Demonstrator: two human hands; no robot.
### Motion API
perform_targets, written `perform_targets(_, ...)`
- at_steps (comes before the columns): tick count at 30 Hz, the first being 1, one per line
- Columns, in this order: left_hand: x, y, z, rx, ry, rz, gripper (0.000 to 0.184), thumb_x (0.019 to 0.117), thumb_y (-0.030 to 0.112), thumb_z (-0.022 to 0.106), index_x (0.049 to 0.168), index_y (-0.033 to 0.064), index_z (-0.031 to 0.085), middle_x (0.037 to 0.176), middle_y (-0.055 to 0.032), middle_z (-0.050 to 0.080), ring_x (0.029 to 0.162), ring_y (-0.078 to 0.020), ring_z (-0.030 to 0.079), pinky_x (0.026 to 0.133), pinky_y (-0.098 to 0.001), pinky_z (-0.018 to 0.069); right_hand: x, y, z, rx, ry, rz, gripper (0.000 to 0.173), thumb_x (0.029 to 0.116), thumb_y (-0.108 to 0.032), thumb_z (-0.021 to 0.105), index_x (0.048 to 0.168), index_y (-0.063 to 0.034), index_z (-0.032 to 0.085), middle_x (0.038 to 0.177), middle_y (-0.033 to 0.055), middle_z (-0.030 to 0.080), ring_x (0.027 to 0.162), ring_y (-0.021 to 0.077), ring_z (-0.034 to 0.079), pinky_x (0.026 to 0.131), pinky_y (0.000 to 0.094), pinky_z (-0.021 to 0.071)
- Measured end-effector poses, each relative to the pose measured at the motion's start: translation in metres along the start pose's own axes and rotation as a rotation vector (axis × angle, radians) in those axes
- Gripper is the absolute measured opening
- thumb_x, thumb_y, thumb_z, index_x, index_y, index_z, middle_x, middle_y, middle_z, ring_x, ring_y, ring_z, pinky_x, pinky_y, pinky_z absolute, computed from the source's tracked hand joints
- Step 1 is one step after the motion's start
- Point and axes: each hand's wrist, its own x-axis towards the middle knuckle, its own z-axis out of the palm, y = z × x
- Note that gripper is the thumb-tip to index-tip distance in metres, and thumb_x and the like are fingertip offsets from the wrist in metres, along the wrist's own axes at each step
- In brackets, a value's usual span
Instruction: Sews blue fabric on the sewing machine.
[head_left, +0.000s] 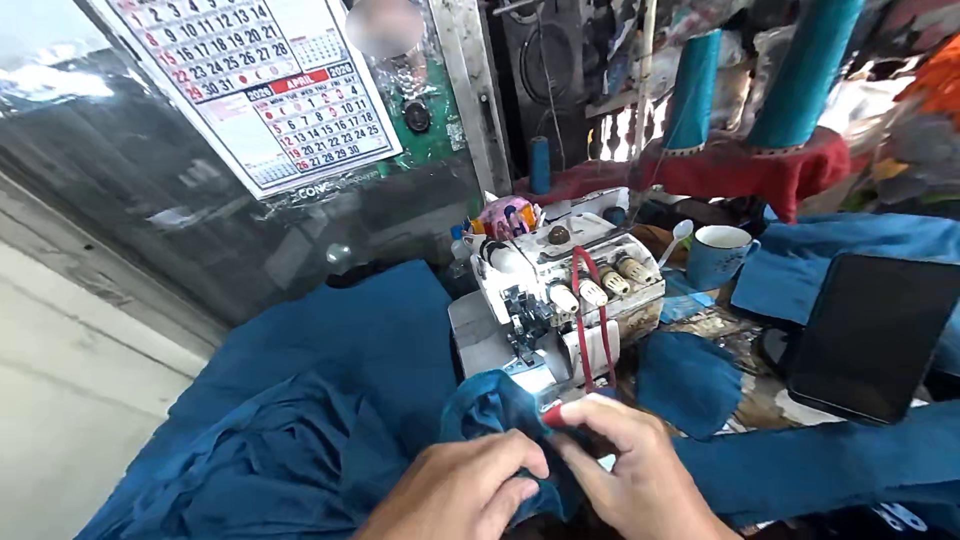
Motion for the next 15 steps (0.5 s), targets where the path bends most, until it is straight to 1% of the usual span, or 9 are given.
perform_targets(1, -0.001, -0.003, 0.010, 0.054, -0.009, -0.019, 0.016, 0.1057, 0.029, 0.057, 0.116, 0.0199, 0.065, 0.103, 0.0045, 0.073, 0.088, -0.0082, 0.071, 0.073, -0.0339, 0.0609, -0.005, 0.001, 0.001, -0.019, -0.019, -0.033, 0.013, 0.0946, -0.017, 0.072, 0.107, -0.0182, 0.078, 0.104, -0.0046, 0.074, 0.091, 0.0057, 0.071, 0.075, 0.0255, 0.0641)
perform_targets(2, 0.000, -0.005, 0.016, 0.085, 0.002, -0.031, 0.018, 0.1054, 0.030, 0.057, 0.119, 0.0204, 0.063, 0.101, 0.0047, 0.073, 0.087, -0.0089, 0.072, 0.072, -0.0352, 0.0613, -0.009, 0.002, 0.000, -0.034, -0.035, -0.062, 0.013, 0.0947, -0.017, 0.071, 0.106, -0.0177, 0.077, 0.103, -0.0039, 0.074, 0.092, 0.0059, 0.071, 0.076, 0.0258, 0.0642)
perform_targets(5, 0.006, 0.002, 0.007, 0.092, -0.015, -0.025, 0.039, 0.1062, 0.029, 0.057, 0.144, 0.0223, 0.055, 0.107, 0.0039, 0.076, 0.094, -0.0101, 0.073, 0.082, -0.0375, 0.0615, -0.013, 0.001, -0.005, -0.094, -0.051, -0.117, 0.013, 0.0955, -0.016, 0.069, 0.106, -0.0164, 0.076, 0.102, -0.0029, 0.074, 0.095, 0.0074, 0.070, 0.080, 0.0280, 0.0619)
perform_targets(6, 0.009, 0.001, 0.007, 0.107, -0.029, -0.006, 0.044, 0.1066, 0.030, 0.056, 0.150, 0.0248, 0.051, 0.106, 0.0046, 0.076, 0.093, -0.0101, 0.073, 0.082, -0.0375, 0.0608, -0.013, 0.000, -0.006, -0.106, -0.050, -0.127, 0.011, 0.0953, -0.016, 0.069, 0.104, -0.0157, 0.075, 0.100, -0.0029, 0.074, 0.094, 0.0080, 0.070, 0.079, 0.0290, 0.0616)
perform_targets(7, 0.012, -0.005, 0.010, 0.133, -0.027, 0.020, 0.044, 0.1068, 0.031, 0.055, 0.150, 0.0269, 0.051, 0.106, 0.0057, 0.076, 0.091, -0.0097, 0.072, 0.080, -0.0370, 0.0610, -0.013, -0.001, -0.006, -0.115, -0.047, -0.133, 0.008, 0.0952, -0.016, 0.069, 0.101, -0.0149, 0.074, 0.097, -0.0027, 0.073, 0.091, 0.0083, 0.070, 0.077, 0.0295, 0.0614)
perform_targets(8, 0.012, -0.014, 0.015, 0.149, -0.019, 0.041, 0.040, 0.1068, 0.031, 0.054, 0.146, 0.0273, 0.056, 0.108, 0.0058, 0.075, 0.091, -0.0094, 0.072, 0.079, -0.0366, 0.0613, -0.014, -0.001, -0.006, -0.119, -0.046, -0.137, 0.006, 0.0952, -0.017, 0.070, 0.099, -0.0141, 0.072, 0.095, -0.0021, 0.073, 0.089, 0.0086, 0.070, 0.076, 0.0295, 0.0612)
perform_targets(10, 0.009, -0.026, 0.019, 0.153, -0.001, 0.041, 0.030, 0.1067, 0.032, 0.055, 0.135, 0.0269, 0.065, 0.117, 0.0076, 0.074, 0.099, -0.0069, 0.072, 0.084, -0.0344, 0.0609, -0.015, 0.002, -0.008, -0.116, -0.043, -0.148, 0.006, 0.0949, -0.018, 0.071, 0.098, -0.0129, 0.072, 0.095, -0.0009, 0.073, 0.089, 0.0093, 0.070, 0.076, 0.0296, 0.0612)
perform_targets(13, -0.001, -0.032, 0.021, 0.067, 0.061, 0.048, 0.021, 0.1046, 0.025, 0.061, 0.122, 0.0180, 0.071, 0.114, 0.0030, 0.075, 0.100, -0.0088, 0.072, 0.088, -0.0320, 0.0598, -0.016, 0.008, -0.008, -0.101, -0.024, -0.175, 0.004, 0.0952, -0.016, 0.071, 0.096, -0.0124, 0.071, 0.094, 0.0002, 0.073, 0.089, 0.0103, 0.070, 0.076, 0.0296, 0.0608)
perform_targets(15, -0.006, -0.032, 0.025, 0.024, 0.091, 0.041, 0.021, 0.1031, 0.022, 0.063, 0.120, 0.0154, 0.072, 0.111, 0.0006, 0.076, 0.097, -0.0106, 0.072, 0.087, -0.0326, 0.0592, -0.016, 0.009, -0.008, -0.090, -0.041, -0.187, 0.003, 0.0960, -0.015, 0.069, 0.096, -0.0122, 0.071, 0.094, 0.0006, 0.073, 0.090, 0.0112, 0.071, 0.077, 0.0306, 0.0609)
